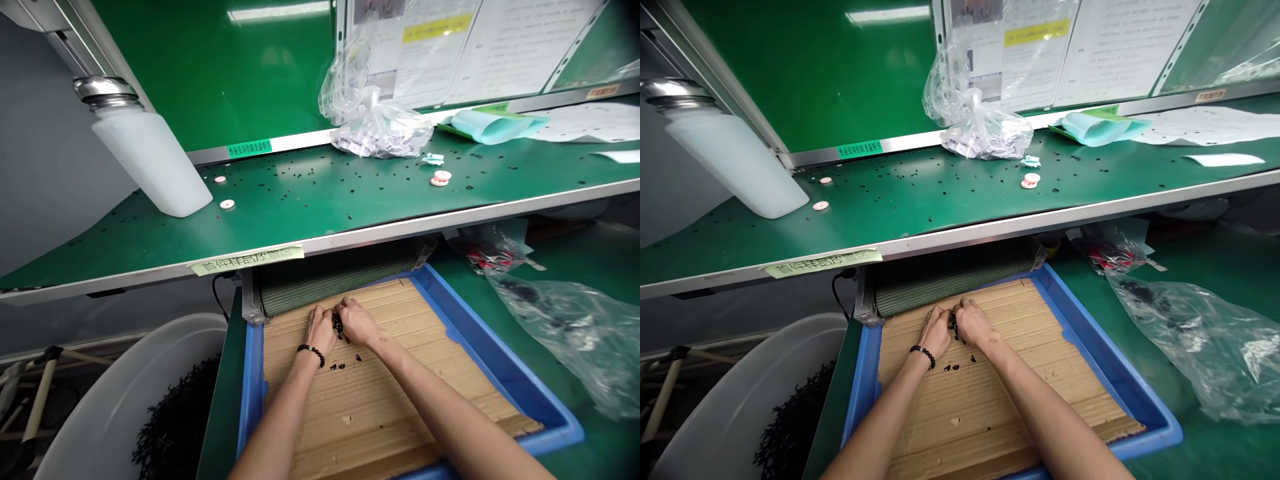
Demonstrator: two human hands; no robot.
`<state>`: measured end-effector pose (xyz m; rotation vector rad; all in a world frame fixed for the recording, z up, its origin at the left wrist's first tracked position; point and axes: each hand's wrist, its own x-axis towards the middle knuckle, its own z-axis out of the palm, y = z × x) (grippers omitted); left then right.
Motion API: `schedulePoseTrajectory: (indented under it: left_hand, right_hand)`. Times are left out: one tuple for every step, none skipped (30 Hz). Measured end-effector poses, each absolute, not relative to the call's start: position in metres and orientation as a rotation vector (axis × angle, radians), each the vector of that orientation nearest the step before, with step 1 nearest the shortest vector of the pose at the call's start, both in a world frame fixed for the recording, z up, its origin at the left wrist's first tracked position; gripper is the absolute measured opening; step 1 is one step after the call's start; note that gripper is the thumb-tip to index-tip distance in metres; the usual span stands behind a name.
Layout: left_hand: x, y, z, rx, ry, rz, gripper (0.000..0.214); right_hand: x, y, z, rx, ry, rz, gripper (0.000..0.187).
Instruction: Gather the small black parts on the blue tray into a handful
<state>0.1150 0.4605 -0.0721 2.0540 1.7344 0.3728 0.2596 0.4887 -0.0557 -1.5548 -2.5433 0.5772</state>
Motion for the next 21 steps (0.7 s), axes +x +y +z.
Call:
schedulePoseTrajectory:
  left_hand:
    - [0.113,0.455,-0.071,2.063,1.667,0.398,0.039]
    - [0.109,0.449,-0.069,2.063,1.599,0.438,0.039]
    - [0.104,0.443,-0.068,2.055,1.543,0.480,0.041]
    - [0.098,0.438,-0.068,2.043,1.514,0.514,0.043]
    - [0.093,0.434,-0.068,2.027,1.522,0.528,0.046]
    - [0.089,0.431,-0.068,2.009,1.560,0.520,0.049]
    - [0.087,0.430,-0.069,1.996,1.614,0.489,0.052]
    - [0.087,0.429,-0.070,1.996,1.667,0.447,0.054]
    - [0.089,0.429,-0.071,2.007,1.710,0.407,0.055]
    - [0.093,0.428,-0.072,2.024,1.736,0.376,0.055]
    - [0.097,0.428,-0.072,2.046,1.733,0.359,0.054]
    - [0.102,0.426,-0.072,2.068,1.701,0.357,0.053]
    - [0.105,0.424,-0.072,2.087,1.647,0.371,0.052]
    - [0.106,0.421,-0.071,2.101,1.585,0.398,0.052]
    - [0.105,0.418,-0.070,2.109,1.535,0.438,0.052]
    - [0.102,0.416,-0.069,2.111,1.517,0.483,0.052]
    - [0.098,0.414,-0.068,2.106,1.544,0.522,0.052]
    - [0.093,0.413,-0.067,2.092,1.612,0.542,0.052]
    - [0.088,0.414,-0.067,2.070,1.696,0.530,0.051]
    - [0.085,0.414,-0.067,2.050,1.772,0.490,0.051]
    - [0.082,0.415,-0.068,2.038,1.827,0.438,0.050]
  right_hand:
    - [0.263,0.483,-0.055,-1.521,-2.559,0.607,0.037]
    - [0.269,0.477,-0.054,-1.498,-2.562,0.634,0.039]
    - [0.277,0.471,-0.053,-1.495,-2.551,0.652,0.043]
    - [0.285,0.467,-0.054,-1.519,-2.526,0.656,0.048]
    - [0.293,0.464,-0.055,-1.566,-2.490,0.648,0.052]
    - [0.299,0.463,-0.056,-1.627,-2.453,0.631,0.055]
    - [0.304,0.463,-0.059,-1.690,-2.420,0.610,0.056]
    - [0.306,0.463,-0.061,-1.741,-2.399,0.590,0.055]
    - [0.305,0.463,-0.064,-1.772,-2.390,0.575,0.053]
    - [0.302,0.462,-0.065,-1.782,-2.393,0.566,0.052]
    - [0.298,0.459,-0.066,-1.770,-2.407,0.566,0.050]
    - [0.294,0.455,-0.066,-1.736,-2.430,0.579,0.050]
    - [0.291,0.451,-0.066,-1.681,-2.461,0.606,0.051]
    - [0.290,0.446,-0.064,-1.616,-2.487,0.640,0.052]
    - [0.291,0.442,-0.063,-1.569,-2.501,0.665,0.053]
    - [0.294,0.438,-0.061,-1.559,-2.499,0.675,0.054]
    - [0.298,0.435,-0.060,-1.589,-2.480,0.670,0.055]
    - [0.303,0.433,-0.059,-1.656,-2.450,0.651,0.055]
    - [0.308,0.431,-0.059,-1.741,-2.415,0.629,0.053]
    - [0.311,0.429,-0.059,-1.823,-2.388,0.611,0.050]
    - [0.313,0.427,-0.060,-1.882,-2.374,0.603,0.047]
